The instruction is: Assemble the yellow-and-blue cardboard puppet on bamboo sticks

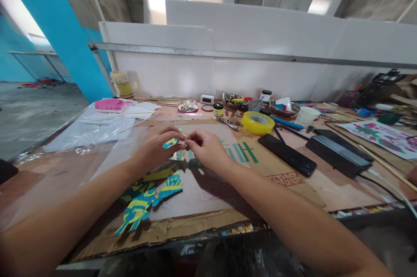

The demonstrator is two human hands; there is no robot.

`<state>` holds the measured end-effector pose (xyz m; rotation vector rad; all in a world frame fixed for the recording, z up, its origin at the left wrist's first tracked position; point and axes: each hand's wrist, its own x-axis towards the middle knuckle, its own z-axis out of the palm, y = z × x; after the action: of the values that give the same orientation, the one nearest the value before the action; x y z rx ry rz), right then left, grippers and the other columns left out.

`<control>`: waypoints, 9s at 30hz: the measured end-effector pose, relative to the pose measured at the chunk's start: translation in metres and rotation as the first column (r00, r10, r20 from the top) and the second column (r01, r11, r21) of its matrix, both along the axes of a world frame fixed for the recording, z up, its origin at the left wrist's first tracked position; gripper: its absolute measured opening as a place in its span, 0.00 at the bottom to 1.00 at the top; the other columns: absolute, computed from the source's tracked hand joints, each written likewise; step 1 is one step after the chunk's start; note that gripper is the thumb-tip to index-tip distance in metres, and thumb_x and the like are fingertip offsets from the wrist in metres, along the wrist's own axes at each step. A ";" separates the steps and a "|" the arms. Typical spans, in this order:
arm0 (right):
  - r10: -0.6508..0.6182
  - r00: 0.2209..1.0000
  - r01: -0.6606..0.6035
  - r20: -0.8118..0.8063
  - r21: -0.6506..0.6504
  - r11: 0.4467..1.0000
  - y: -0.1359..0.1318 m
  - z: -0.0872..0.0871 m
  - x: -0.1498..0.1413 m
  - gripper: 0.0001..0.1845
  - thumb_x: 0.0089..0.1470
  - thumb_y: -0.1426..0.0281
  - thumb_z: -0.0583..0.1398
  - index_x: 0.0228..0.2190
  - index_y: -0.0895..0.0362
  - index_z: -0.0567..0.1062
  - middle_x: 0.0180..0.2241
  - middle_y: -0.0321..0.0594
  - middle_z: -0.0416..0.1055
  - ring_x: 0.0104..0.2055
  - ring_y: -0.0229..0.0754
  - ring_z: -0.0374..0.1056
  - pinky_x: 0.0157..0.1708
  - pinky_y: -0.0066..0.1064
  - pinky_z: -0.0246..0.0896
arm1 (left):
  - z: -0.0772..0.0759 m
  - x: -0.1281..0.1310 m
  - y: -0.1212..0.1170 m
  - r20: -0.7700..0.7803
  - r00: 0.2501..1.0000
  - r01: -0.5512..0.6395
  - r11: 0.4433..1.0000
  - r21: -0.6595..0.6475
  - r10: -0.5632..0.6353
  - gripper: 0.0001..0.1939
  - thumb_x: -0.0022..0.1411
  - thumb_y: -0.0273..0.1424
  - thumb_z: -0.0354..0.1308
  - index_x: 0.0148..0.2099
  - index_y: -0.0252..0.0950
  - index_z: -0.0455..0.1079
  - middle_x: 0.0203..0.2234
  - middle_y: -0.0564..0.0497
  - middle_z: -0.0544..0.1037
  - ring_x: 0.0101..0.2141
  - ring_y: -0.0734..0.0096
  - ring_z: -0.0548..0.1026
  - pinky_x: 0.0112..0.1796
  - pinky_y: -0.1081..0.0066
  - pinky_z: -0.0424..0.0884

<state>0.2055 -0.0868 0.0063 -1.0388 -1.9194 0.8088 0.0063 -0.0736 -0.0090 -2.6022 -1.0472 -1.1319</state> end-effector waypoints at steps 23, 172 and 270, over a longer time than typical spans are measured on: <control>-0.028 0.987 0.002 0.156 0.165 0.986 0.007 -0.014 0.003 0.06 0.58 0.70 0.57 0.32 0.57 0.74 0.27 0.35 0.72 0.28 0.36 0.64 0.30 0.27 0.55 | 0.001 0.004 -0.006 -0.077 0.997 -0.014 0.995 -0.099 0.006 0.11 0.68 0.34 0.53 0.39 0.37 0.75 0.36 0.48 0.78 0.38 0.65 0.74 0.41 0.66 0.66; 0.038 0.994 -0.058 0.104 0.195 0.979 -0.001 0.004 0.005 0.05 0.59 0.68 0.56 0.33 0.56 0.69 0.27 0.35 0.69 0.29 0.37 0.63 0.29 0.28 0.55 | 0.011 0.005 -0.006 0.334 0.941 0.276 0.710 -0.648 -0.061 0.19 0.62 0.46 0.53 0.36 0.35 0.73 0.30 0.51 0.75 0.33 0.68 0.71 0.34 0.71 0.67; -0.642 0.320 0.585 0.696 0.388 0.712 0.220 0.096 0.106 0.19 0.61 0.64 0.61 0.49 0.63 0.72 0.49 0.49 0.71 0.47 0.46 0.71 0.47 0.42 0.69 | -0.013 0.014 0.000 0.151 0.980 0.000 0.754 -0.656 0.132 0.07 0.60 0.32 0.54 0.33 0.37 0.71 0.30 0.49 0.77 0.34 0.63 0.73 0.38 0.66 0.64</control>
<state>0.3118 0.1330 0.1018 -2.1864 -1.8884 -0.2837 0.0198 -0.0733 -0.0225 -2.9474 -1.8612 -1.1692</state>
